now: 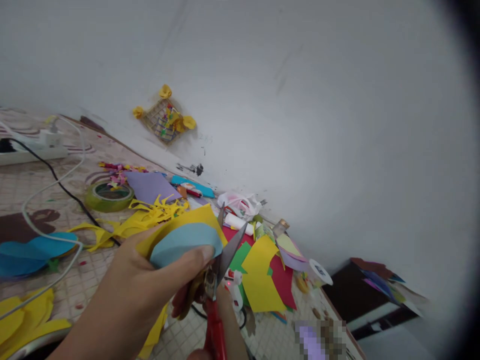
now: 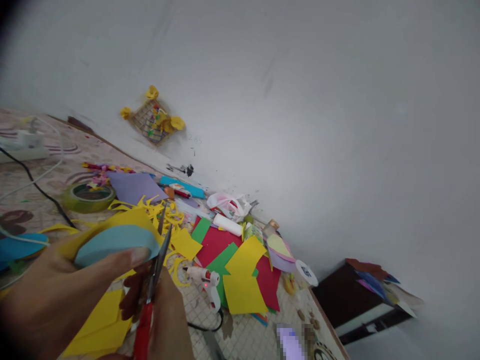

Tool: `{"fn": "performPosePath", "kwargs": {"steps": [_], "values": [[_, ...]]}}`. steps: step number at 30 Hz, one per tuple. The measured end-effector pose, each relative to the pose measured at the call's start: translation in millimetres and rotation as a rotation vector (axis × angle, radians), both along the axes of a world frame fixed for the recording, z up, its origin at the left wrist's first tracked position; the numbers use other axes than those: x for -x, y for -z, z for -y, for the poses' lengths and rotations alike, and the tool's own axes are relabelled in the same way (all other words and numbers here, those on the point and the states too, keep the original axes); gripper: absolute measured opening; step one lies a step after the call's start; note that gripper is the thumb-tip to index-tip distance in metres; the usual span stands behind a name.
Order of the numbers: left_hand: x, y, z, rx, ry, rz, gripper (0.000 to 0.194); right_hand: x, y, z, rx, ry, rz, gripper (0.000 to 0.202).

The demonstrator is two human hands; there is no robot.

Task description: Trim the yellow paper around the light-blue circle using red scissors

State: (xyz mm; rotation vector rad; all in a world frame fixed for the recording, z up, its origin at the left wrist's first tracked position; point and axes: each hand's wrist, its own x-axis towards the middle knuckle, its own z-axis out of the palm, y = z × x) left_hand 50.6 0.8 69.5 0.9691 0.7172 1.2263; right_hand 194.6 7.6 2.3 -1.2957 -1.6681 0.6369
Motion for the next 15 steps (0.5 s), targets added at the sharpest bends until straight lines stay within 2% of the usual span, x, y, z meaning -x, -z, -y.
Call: {"fn": "performPosePath", "kwargs": {"steps": [4,10,13,15], "values": [[-0.8,2.6,0.5,-0.029,0.023,0.040,0.034,9.6,1.0,3.6,0.094,-0.005,-0.076,0.047],[-0.9,12.3,-4.1,-0.098,0.013,0.079,0.029,21.8,9.4,32.5,0.114,0.055,-0.165,0.028],[-0.9,9.5,-2.3,-0.103,0.009,0.040,0.030,21.0,7.1,39.9,0.109,0.046,-0.171,0.027],[-1.1,3.5,2.5,-0.041,-0.032,0.008,0.029,20.4,6.1,40.9,0.109,0.049,-0.170,0.031]]}}
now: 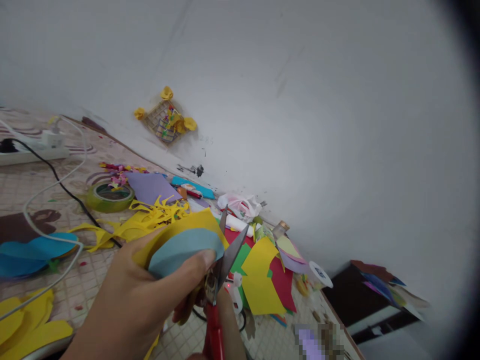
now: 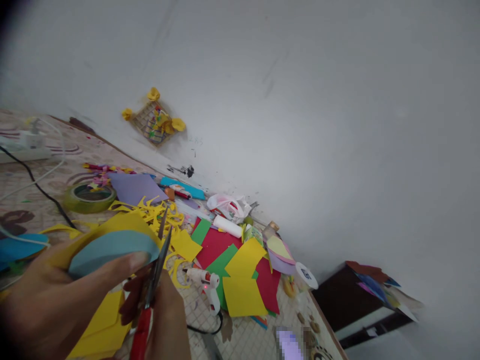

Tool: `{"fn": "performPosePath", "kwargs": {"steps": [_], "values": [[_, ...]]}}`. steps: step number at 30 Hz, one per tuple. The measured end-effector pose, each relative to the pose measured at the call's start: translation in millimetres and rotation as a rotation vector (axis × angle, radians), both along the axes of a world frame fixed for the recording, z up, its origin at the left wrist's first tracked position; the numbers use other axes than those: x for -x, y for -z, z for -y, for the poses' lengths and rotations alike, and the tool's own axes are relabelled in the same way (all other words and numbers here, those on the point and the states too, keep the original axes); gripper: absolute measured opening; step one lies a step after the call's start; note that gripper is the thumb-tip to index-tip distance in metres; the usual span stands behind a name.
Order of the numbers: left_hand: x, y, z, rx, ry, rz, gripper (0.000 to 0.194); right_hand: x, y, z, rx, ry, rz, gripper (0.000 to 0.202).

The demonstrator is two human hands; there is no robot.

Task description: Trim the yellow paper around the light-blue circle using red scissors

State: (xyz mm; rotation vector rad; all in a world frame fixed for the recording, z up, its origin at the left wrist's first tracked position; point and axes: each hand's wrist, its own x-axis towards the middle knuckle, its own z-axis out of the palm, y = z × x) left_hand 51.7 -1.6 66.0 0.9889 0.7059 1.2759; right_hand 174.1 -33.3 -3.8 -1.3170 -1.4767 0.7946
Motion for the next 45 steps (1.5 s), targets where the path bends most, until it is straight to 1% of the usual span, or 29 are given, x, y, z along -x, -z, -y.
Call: {"fn": "performPosePath", "kwargs": {"steps": [3,8,13,17,20,23,26,29,32,34,36,39,41,45], "values": [[-1.1,-10.8,8.8,0.091,-0.070,-0.025,0.029,-1.9,0.7,0.1,0.009,-0.009,0.020,0.036],[-3.7,-21.2,14.6,0.104,-0.098,-0.036,0.031,-8.8,3.8,2.4,0.044,-0.010,0.064,0.047],[-5.2,-24.5,15.4,0.097,-0.101,0.001,0.028,-7.3,10.4,-1.0,0.061,0.003,0.100,0.028],[-5.4,-24.7,16.1,0.097,-0.110,-0.003,0.029,-2.2,16.0,-5.5,0.081,0.034,0.123,0.023],[-5.0,-24.7,15.7,0.103,-0.108,-0.001,0.026,-5.3,8.9,-0.9,0.084,-0.008,0.147,0.020],[-4.5,-25.5,15.2,0.112,-0.105,-0.001,0.025,-14.0,-7.8,8.1,0.066,-0.071,0.180,0.022],[-4.4,-26.8,15.6,0.111,-0.099,0.001,0.028,-20.1,-23.9,15.3,0.032,-0.102,0.211,0.025],[-4.3,-27.4,16.5,0.092,-0.095,-0.005,0.030,-20.4,-32.2,18.4,-0.001,-0.115,0.231,0.026],[-3.3,-25.2,15.5,0.092,-0.090,-0.012,0.029,-18.7,-34.8,18.9,-0.023,-0.115,0.248,0.027],[-2.4,-21.2,12.8,0.080,-0.081,-0.013,0.026,-18.4,-35.7,19.1,-0.032,-0.113,0.257,0.027],[-1.5,-16.2,9.0,0.037,-0.044,-0.008,0.024,-19.0,-36.5,19.5,-0.040,-0.113,0.262,0.027],[-0.9,-11.7,5.4,-0.001,0.002,-0.005,0.027,-20.5,-37.1,20.4,-0.046,-0.116,0.265,0.026],[-0.9,-13.2,6.5,0.017,-0.006,-0.014,0.028,-21.3,-36.6,20.9,-0.044,-0.118,0.265,0.026],[-2.3,-22.8,13.4,0.096,-0.063,-0.010,0.027,-21.4,-33.1,22.2,-0.045,-0.116,0.259,0.027]]}}
